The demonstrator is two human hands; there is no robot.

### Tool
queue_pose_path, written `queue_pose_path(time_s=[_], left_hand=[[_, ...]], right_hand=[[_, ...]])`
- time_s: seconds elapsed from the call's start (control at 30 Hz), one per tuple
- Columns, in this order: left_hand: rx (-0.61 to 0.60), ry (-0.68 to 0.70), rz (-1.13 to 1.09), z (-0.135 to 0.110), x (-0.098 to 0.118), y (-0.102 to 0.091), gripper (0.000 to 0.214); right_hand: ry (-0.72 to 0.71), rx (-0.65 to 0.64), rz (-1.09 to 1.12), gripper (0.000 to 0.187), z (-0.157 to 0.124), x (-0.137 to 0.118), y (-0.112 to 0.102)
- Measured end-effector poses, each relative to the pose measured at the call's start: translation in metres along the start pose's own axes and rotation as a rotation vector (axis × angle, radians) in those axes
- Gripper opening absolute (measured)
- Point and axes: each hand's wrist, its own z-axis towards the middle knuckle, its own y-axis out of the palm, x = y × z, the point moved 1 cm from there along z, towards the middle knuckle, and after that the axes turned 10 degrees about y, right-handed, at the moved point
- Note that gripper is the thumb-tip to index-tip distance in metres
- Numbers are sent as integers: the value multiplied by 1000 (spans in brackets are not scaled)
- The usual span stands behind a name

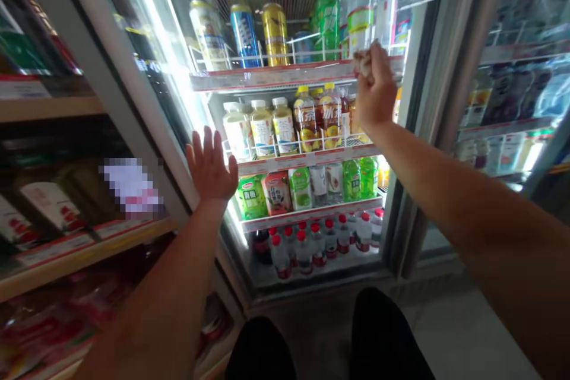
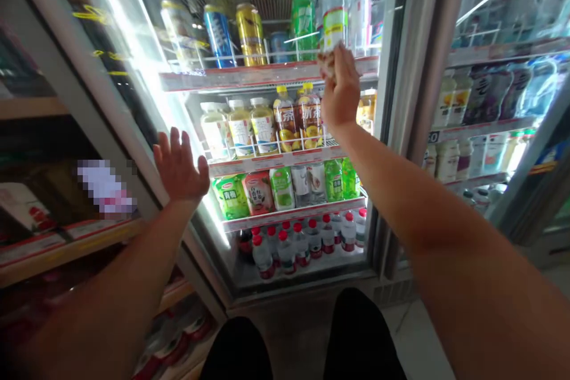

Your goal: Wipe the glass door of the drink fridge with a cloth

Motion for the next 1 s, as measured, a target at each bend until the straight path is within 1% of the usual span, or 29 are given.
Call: queue_pose_path(time_s=[0.07,0.13,0.17,0.23,0.33,0.37,0.4,0.47,0.53,0.6,0.63,0.7,0.77,0.83,0.9,1.0], left_hand=[[-12,1,-34,0,-1,0,70],[-23,-3,-41,-1,-1,0,69],[-24,-5,-35,-1,-2,0,68],[-20,-5,-31,-1,-3,1,67],[1,21,-27,-2,-3,2,66],[9,32,-18,-2,-4,2,66],[20,42,-12,-3,-4,3,65],[39,48,-14,-3,-4,3,64],[49,46,-24,-4,-3,4,63],[52,51,-20,-4,-3,3,62],[53,55,-16,-4,-2,3,62],[58,58,-16,-4,-1,2,62],[61,53,-24,-4,-1,2,62],[61,51,-27,-4,-1,1,62],[59,53,-24,-4,-1,1,62],[56,46,-57,-4,-1,1,62]], right_hand=[[-8,32,-8,58,-17,-26,5],[-67,-47,10,57,-35,-51,11],[-86,-82,15,57,-38,-61,15],[-93,-112,9,58,-29,-76,25],[-72,-70,-15,58,3,-94,44],[-59,-46,-18,59,9,-101,50],[-51,-25,-20,59,11,-109,56],[-75,-31,-20,60,-2,-127,67],[-160,-118,-21,60,-23,-146,75],[-252,-212,-28,60,-36,-164,81],[-284,-246,-36,59,-35,-172,84],[-288,-268,-55,58,-20,-188,90],[-225,-250,-71,60,1,-202,98],[-160,-223,-76,59,15,-215,105],[-162,-241,-85,57,13,-225,111],[-281,-337,-90,53,0,-237,113]])
